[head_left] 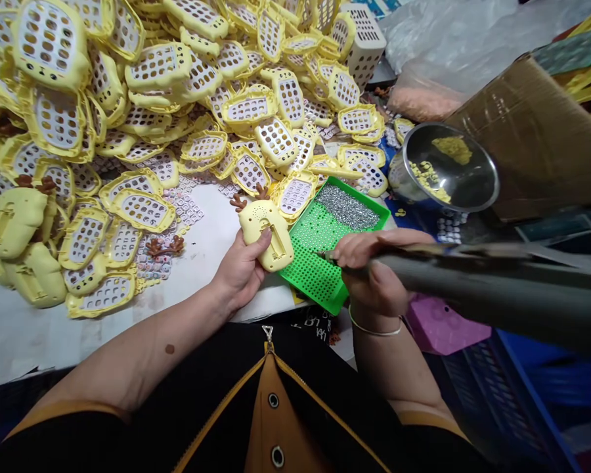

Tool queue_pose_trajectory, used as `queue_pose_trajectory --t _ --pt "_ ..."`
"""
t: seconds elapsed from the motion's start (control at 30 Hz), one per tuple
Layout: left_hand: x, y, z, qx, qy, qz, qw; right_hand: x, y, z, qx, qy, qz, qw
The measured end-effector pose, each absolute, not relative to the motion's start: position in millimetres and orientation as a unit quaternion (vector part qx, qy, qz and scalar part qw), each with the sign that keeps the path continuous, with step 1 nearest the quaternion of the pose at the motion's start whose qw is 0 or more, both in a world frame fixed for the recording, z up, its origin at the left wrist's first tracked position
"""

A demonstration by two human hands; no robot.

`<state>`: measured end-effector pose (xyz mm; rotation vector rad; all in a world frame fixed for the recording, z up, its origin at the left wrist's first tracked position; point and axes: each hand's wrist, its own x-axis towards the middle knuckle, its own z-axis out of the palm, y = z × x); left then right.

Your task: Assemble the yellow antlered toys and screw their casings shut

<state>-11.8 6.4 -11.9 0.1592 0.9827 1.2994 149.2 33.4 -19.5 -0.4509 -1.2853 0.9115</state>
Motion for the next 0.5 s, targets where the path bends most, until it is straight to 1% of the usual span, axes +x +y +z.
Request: queue_pose_trajectory --t 0.1,0.2,0.33,0.5 --pt "-8 6 -11 0.066 0.456 0.584 0.668 143 13 5 -0.177 -0.550 0.418 0.701" --pt "-4 4 -10 0.071 0.462 0.592 0.657 137 1 15 -0.142 -0.561 0.436 0.689" --pt "-1 2 -10 0.078 0.464 0.602 0.645 129 -4 13 -0.115 -0.591 0.461 0.652" --pt "0 0 -11 0.075 0.462 0.606 0.643 122 -6 7 -0.128 -0.603 0.471 0.631"
